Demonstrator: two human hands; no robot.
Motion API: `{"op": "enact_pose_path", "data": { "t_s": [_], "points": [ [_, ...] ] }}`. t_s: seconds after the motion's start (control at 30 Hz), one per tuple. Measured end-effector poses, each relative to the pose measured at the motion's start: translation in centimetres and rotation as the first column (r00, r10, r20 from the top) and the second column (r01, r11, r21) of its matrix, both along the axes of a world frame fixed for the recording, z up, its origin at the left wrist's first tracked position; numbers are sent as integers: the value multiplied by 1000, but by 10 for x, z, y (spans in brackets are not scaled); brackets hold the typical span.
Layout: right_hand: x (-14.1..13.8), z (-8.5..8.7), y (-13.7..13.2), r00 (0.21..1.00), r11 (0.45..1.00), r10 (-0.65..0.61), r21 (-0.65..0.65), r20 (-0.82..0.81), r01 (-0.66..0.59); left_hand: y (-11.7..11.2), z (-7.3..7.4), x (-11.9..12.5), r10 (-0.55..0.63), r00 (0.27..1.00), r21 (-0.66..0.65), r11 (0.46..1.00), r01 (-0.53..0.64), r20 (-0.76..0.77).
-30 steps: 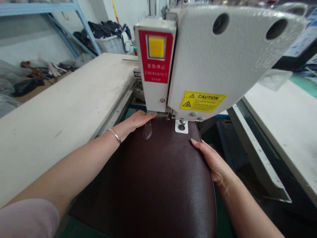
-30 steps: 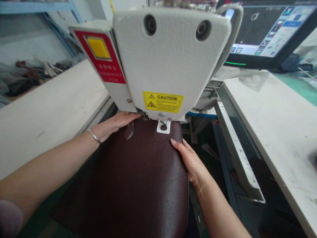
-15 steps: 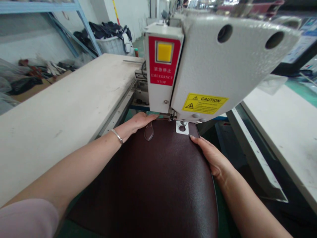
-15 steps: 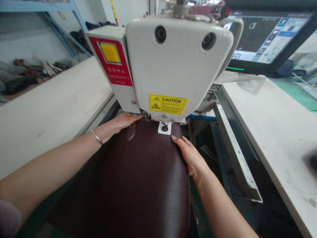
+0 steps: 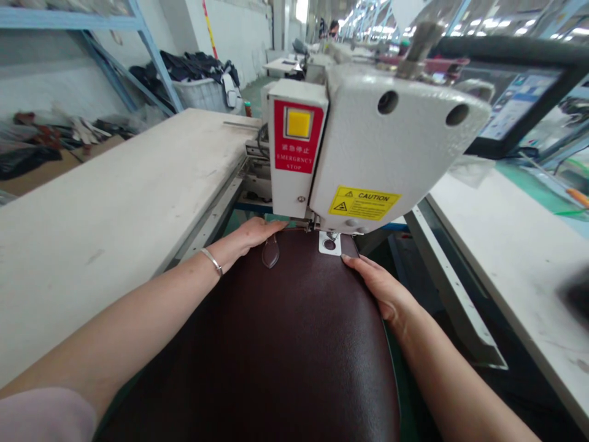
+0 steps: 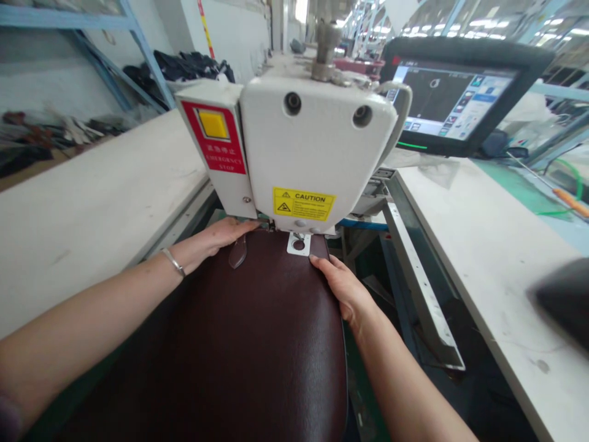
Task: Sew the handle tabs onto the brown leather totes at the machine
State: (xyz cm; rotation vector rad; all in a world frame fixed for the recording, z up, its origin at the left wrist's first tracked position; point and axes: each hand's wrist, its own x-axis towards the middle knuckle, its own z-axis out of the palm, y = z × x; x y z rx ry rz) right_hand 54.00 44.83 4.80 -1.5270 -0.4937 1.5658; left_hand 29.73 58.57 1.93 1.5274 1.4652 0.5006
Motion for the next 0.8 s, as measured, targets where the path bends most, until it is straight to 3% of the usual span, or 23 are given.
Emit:
{"op": "enact_pose_path", "data": {
  "t_s": [0.47,0.8],
  "points": [
    [3,-8,8,999,1000,-25,3,-42,25,-1,2,1,-28,998,38,999,30,-57],
    [4,-15,13,998,999,-27,-34,-54,25,0,2,3,-20,998,-9,1000,20,-56]
  ]
}}
